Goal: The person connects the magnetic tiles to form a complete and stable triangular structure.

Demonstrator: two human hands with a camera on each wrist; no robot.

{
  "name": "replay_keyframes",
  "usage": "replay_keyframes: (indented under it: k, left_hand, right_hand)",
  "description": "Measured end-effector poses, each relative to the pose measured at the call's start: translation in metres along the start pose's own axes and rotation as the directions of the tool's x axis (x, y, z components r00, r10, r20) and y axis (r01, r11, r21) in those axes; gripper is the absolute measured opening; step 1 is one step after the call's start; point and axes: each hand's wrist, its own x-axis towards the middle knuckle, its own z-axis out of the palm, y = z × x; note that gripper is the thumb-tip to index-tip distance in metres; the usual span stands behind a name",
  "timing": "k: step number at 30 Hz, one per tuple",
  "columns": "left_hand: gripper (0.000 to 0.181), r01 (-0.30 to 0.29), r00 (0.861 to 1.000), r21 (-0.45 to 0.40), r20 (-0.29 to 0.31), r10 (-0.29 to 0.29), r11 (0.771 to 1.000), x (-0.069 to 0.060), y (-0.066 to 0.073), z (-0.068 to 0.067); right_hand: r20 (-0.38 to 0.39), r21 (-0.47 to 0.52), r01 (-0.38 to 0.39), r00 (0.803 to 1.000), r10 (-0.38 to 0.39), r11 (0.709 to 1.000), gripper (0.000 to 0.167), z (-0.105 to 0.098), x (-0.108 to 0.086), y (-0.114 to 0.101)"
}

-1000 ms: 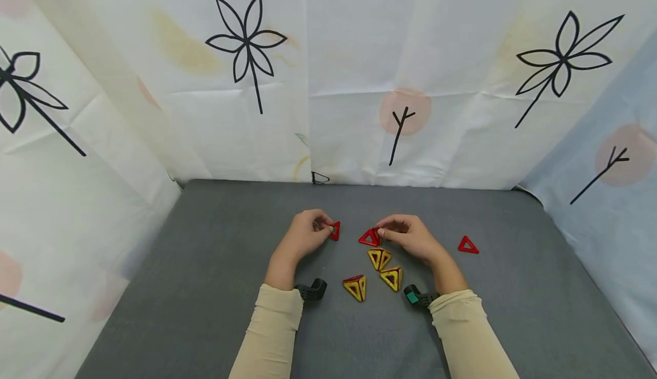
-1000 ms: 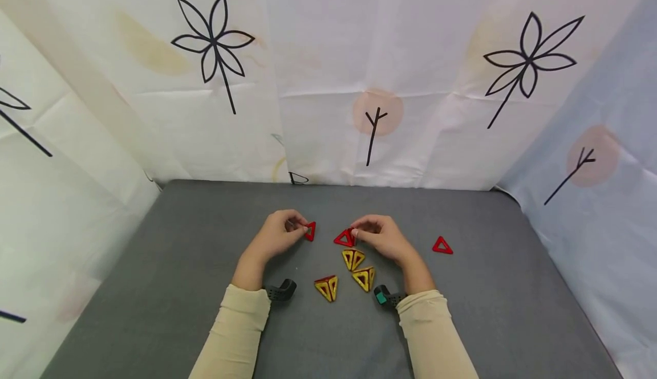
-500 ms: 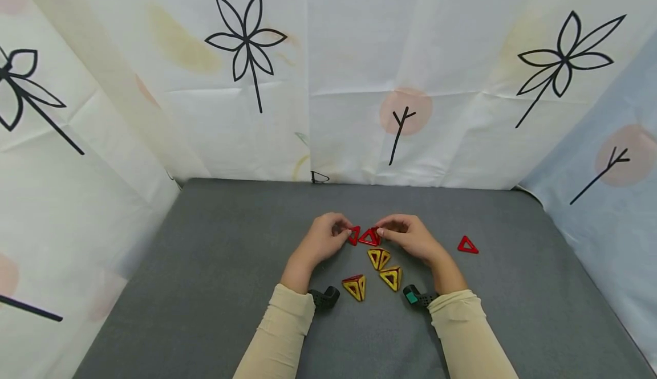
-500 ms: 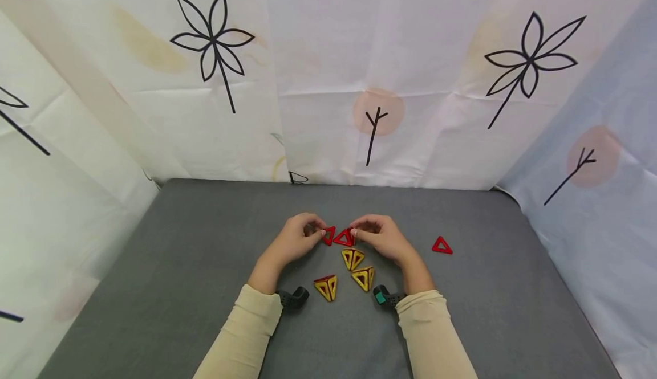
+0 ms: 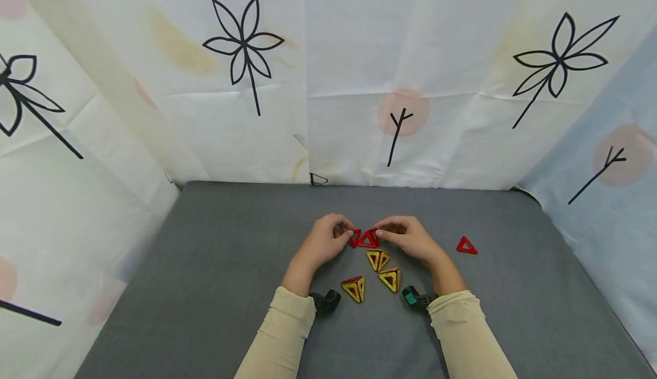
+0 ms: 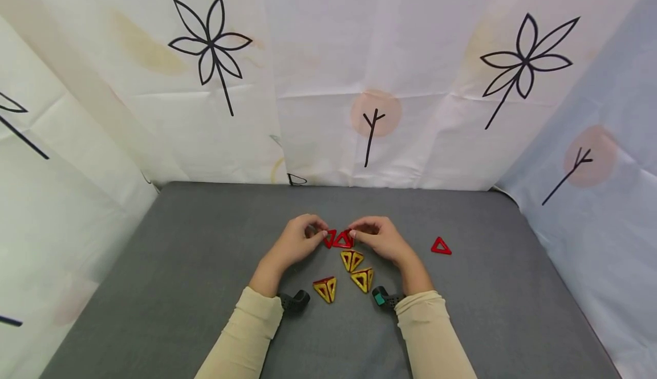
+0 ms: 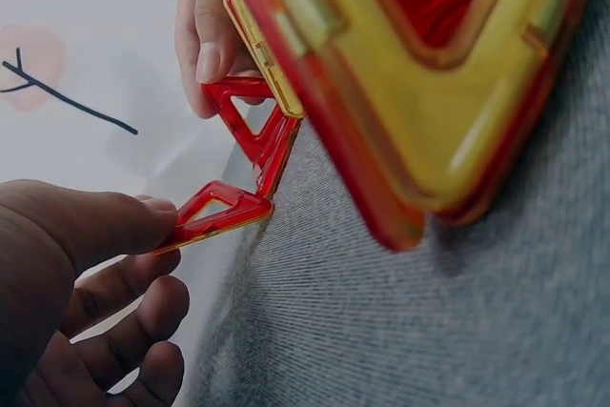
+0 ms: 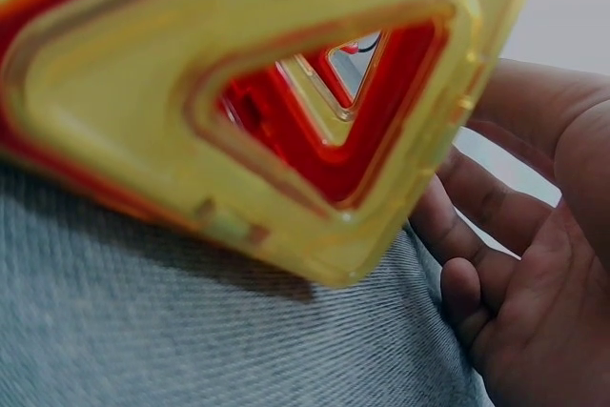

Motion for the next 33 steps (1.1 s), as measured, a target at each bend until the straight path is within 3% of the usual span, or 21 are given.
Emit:
replay_keyframes:
  k: [27, 33]
  left_hand:
    - [0.022, 0.002, 0.998, -0.088, 0.061, 0.003, 0.996, 0.0006, 0.0055, -0.0022]
    - [0.023, 0.001, 0.999, -0.088, 0.05, 0.004, 0.996, 0.0015, 0.0032, -0.0004]
  right_hand:
    - [0.007, 0.033, 0.0, 1.0, -0.001, 0.999, 0.026, 0.0015, 0.0001, -0.0043]
    - [0.016, 0.029, 0.013, 1.0, -0.014, 0.999, 0.026, 0.0037, 0.0001, -0.0079]
